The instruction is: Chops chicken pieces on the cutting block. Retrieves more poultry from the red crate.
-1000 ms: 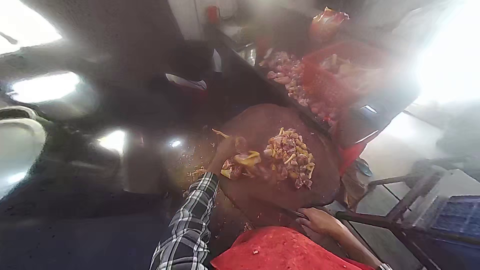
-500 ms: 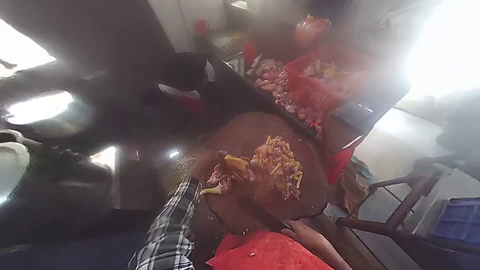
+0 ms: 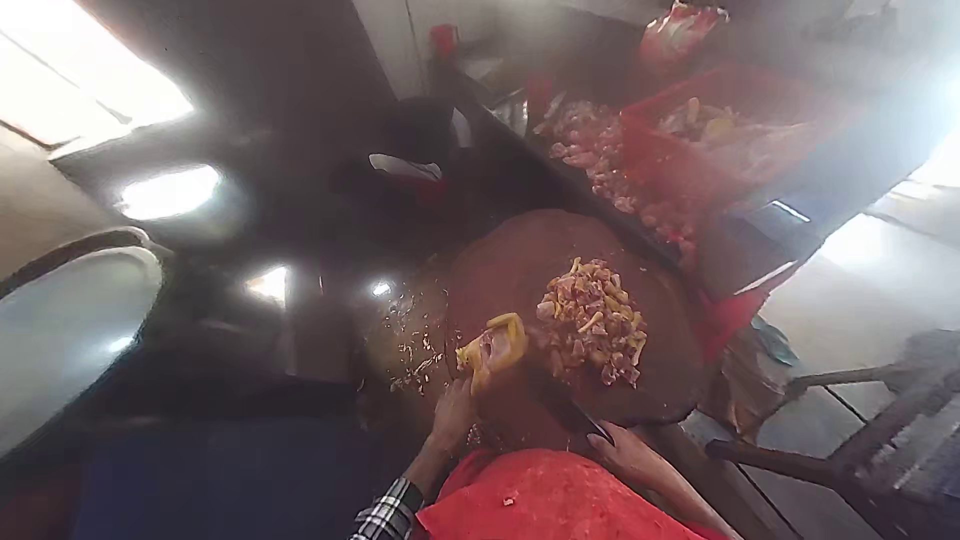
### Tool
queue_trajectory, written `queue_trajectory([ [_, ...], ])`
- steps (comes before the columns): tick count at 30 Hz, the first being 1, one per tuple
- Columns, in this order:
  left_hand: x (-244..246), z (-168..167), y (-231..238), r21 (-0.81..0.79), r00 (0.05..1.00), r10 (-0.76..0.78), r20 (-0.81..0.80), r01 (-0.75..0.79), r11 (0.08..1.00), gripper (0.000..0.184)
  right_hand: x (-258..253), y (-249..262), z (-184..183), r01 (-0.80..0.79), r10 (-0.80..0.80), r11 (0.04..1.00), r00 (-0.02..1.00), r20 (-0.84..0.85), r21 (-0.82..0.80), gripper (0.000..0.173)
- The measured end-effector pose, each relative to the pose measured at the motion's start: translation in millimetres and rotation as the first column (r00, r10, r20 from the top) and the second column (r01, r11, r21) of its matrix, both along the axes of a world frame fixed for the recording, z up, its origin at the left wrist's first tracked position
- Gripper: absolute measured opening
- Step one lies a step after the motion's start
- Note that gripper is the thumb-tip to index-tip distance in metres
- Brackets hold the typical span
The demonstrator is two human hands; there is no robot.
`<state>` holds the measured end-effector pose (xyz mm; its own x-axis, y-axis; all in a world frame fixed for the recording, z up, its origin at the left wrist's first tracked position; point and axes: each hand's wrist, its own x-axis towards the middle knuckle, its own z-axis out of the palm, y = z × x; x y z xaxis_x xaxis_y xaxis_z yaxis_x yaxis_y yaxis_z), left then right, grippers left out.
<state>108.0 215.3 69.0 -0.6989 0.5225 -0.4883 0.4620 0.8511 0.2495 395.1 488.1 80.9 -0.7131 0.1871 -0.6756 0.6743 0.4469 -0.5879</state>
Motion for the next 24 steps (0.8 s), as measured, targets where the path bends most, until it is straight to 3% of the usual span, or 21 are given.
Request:
queue_trajectory([
  [3,2,-5,1,0.038,0.984,0.168,0.06,-0.17,0.985,0.053,-1,-3,-1,-0.002,0.001,0.999,1.0,0.025,0.037,0.053],
  [5,-6,-3,-2,0.082,0.957,0.227,0.182,-0.245,0.966,0.064,-2,-13,3,-0.004,-0.001,0.997,0.998,0.067,0.076,0.053],
  [6,-12,0,-5,0.151,0.934,0.222,0.279,-0.271,0.951,0.065,-4,-19,7,-0.006,-0.003,0.995,0.996,0.093,0.098,0.054],
  [8,-23,14,-9,0.319,0.85,0.162,0.501,-0.355,0.879,0.048,-6,-35,14,-0.004,-0.013,0.993,0.989,0.148,0.118,0.058],
  [10,-47,41,-4,0.391,0.751,0.077,0.655,-0.425,0.816,0.044,-11,-44,17,0.001,-0.021,0.992,0.988,0.152,0.129,0.058],
  [11,-62,57,-3,0.386,0.697,0.032,0.716,-0.435,0.814,0.048,-12,-48,17,0.01,-0.029,0.991,0.989,0.144,0.13,0.057],
  [15,-93,100,-23,0.41,0.591,-0.009,0.807,-0.55,0.728,0.032,-10,-58,6,0.182,-0.187,0.981,0.98,0.073,0.074,0.056],
  [17,-106,120,-22,0.46,0.649,-0.068,0.758,-0.458,0.76,0.032,-16,-64,1,0.288,-0.29,0.957,0.955,0.068,0.038,0.057],
  [19,-118,126,-16,0.492,0.834,-0.124,0.538,-0.191,0.85,0.037,-26,-70,-4,0.358,-0.359,0.933,0.933,0.034,0.039,0.055],
  [21,-128,107,-15,0.443,0.923,-0.204,0.325,0.041,0.895,0.038,-43,-77,-2,0.397,-0.397,0.917,0.918,-0.006,0.04,0.057],
  [24,-136,50,-22,0.299,0.946,-0.21,0.247,0.132,0.945,0.035,-84,-89,5,0.498,-0.493,0.866,0.866,-0.083,0.046,0.064],
])
